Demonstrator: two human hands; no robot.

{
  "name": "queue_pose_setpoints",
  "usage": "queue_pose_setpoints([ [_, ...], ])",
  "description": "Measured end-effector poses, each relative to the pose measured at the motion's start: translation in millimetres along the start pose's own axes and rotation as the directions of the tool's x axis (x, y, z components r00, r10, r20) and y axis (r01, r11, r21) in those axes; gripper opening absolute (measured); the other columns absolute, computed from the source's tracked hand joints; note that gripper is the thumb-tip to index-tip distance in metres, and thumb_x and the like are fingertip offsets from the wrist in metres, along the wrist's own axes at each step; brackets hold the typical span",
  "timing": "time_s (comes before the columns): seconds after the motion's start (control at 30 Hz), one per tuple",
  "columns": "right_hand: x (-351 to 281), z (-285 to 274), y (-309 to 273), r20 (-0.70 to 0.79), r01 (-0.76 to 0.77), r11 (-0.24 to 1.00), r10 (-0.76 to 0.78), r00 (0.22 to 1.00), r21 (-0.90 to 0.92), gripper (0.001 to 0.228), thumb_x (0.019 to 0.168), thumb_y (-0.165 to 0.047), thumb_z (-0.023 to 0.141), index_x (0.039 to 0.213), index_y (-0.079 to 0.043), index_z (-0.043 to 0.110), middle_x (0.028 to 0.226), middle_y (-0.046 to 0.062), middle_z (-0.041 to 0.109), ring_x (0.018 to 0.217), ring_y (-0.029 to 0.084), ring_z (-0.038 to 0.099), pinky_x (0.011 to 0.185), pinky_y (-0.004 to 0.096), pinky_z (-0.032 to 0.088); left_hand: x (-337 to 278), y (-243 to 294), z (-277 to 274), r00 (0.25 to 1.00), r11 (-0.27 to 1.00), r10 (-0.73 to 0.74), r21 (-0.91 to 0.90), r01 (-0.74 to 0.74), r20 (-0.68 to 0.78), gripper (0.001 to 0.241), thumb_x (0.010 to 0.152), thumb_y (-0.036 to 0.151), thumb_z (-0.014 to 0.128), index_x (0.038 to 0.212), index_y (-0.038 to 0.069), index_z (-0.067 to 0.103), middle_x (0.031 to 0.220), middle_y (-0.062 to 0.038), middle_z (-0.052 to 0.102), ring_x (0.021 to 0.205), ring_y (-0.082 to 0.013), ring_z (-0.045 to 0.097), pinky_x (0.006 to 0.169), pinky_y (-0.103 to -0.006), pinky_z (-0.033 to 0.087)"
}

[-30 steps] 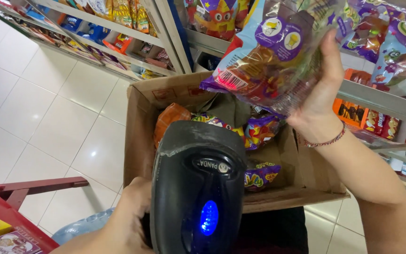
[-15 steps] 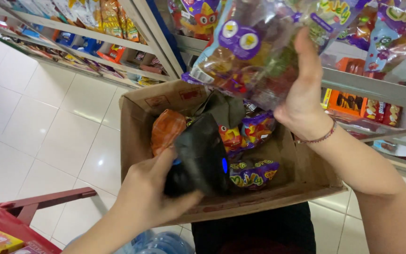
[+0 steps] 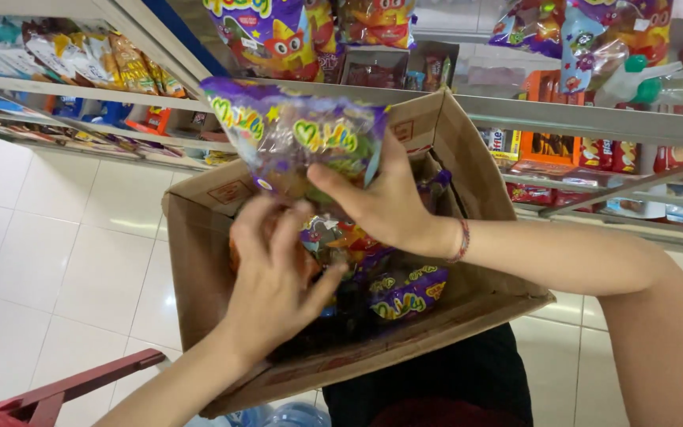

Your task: Cleaning packets of jelly snacks with cloths and scanning them with a handheld scanner before restocking.

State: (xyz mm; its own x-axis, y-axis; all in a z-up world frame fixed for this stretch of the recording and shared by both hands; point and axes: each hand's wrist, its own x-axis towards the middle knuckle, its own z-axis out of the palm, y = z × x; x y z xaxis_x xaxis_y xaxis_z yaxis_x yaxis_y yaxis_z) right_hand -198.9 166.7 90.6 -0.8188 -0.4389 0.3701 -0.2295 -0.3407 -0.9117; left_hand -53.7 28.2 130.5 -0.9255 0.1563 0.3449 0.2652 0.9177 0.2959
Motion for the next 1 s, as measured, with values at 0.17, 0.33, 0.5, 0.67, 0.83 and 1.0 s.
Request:
queue_pose_setpoints([
  [0.17,-17.6,9.7,-37.6,0.360,0.234,0.972,-0.211,0.909,-0.021,0.080,0.101,-0.042,0.068,0.161,-0.003,0.032,0.159,0.013,0.035,0.153,0.024,0.034,0.131,0.038,0.029,24.1,-2.6,-15.6,0.949,0.868,-0.155,-0.496,-0.002,-0.275,0.123,0.083,0.031,0.092,0.160,0.005,0.001,0.154,-0.023,0.023,0.143,-0.0367,0.036,0.122,-0.0450,0.039],
  [0.33,-4.5,0.3,-47.1,0.439,0.376,0.871,-0.218,0.872,-0.316,0.096,0.088,-0.029,0.083,0.161,-0.003,0.026,0.161,0.016,0.031,0.155,0.027,0.031,0.134,0.042,0.027,28.5,-29.1,-29.2,0.913,0.475,-0.359,-0.880,-0.001,-0.195,0.113,0.091,0.035,0.090,0.164,0.004,0.010,0.153,-0.017,0.042,0.140,-0.0287,0.051,0.123,-0.0424,0.044],
  [0.5,60.2,-20.2,-50.1,0.598,-0.023,0.996,0.069,0.798,-0.085,0.112,0.080,-0.029,0.090,0.158,0.000,0.015,0.155,0.016,0.042,0.146,0.029,0.040,0.124,0.046,0.034,62.9,-48.1,-45.7,0.957,0.021,-0.289,-0.999,-0.026,-0.031,0.102,0.092,0.048,0.082,0.164,0.000,0.028,0.155,-0.019,0.049,0.143,-0.0296,0.055,0.126,-0.0461,0.044],
  [0.67,68.2,-60.2,-8.1,0.463,-0.795,0.579,0.663,0.588,0.180,0.070,0.082,-0.026,0.082,0.141,0.000,0.054,0.129,0.012,0.069,0.114,0.025,0.068,0.099,0.043,0.057,114.4,-91.9,11.7,0.805,-0.088,-0.401,-0.893,0.441,0.436,0.079,0.096,0.062,0.053,0.151,0.005,0.043,0.141,-0.019,0.062,0.127,-0.0340,0.060,0.104,-0.0493,0.047],
  [0.83,99.5,-112.5,24.0,0.118,-0.800,0.580,0.793,0.597,0.150,0.054,0.087,-0.028,0.077,0.131,-0.001,0.064,0.121,0.012,0.074,0.106,0.021,0.072,0.093,0.038,0.060,162.6,-122.2,45.0,0.760,0.194,-0.333,-0.748,0.634,0.558,0.079,0.094,0.061,0.053,0.146,0.003,0.051,0.128,-0.018,0.066,0.118,-0.0323,0.065,0.096,-0.0488,0.050],
  [1.0,146.3,-127.8,41.5,-0.058,-0.634,0.774,0.633,0.772,0.007,0.045,0.087,-0.018,0.078,0.127,-0.002,0.063,0.122,0.010,0.073,0.109,0.019,0.073,0.098,0.039,0.062,202.3,-163.0,76.0,0.916,0.620,-0.213,-0.678,0.395,0.339,0.082,0.092,0.051,0.067,0.148,-0.002,0.042,0.121,-0.016,0.068,0.114,-0.0269,0.067,0.097,-0.0447,0.054],
])
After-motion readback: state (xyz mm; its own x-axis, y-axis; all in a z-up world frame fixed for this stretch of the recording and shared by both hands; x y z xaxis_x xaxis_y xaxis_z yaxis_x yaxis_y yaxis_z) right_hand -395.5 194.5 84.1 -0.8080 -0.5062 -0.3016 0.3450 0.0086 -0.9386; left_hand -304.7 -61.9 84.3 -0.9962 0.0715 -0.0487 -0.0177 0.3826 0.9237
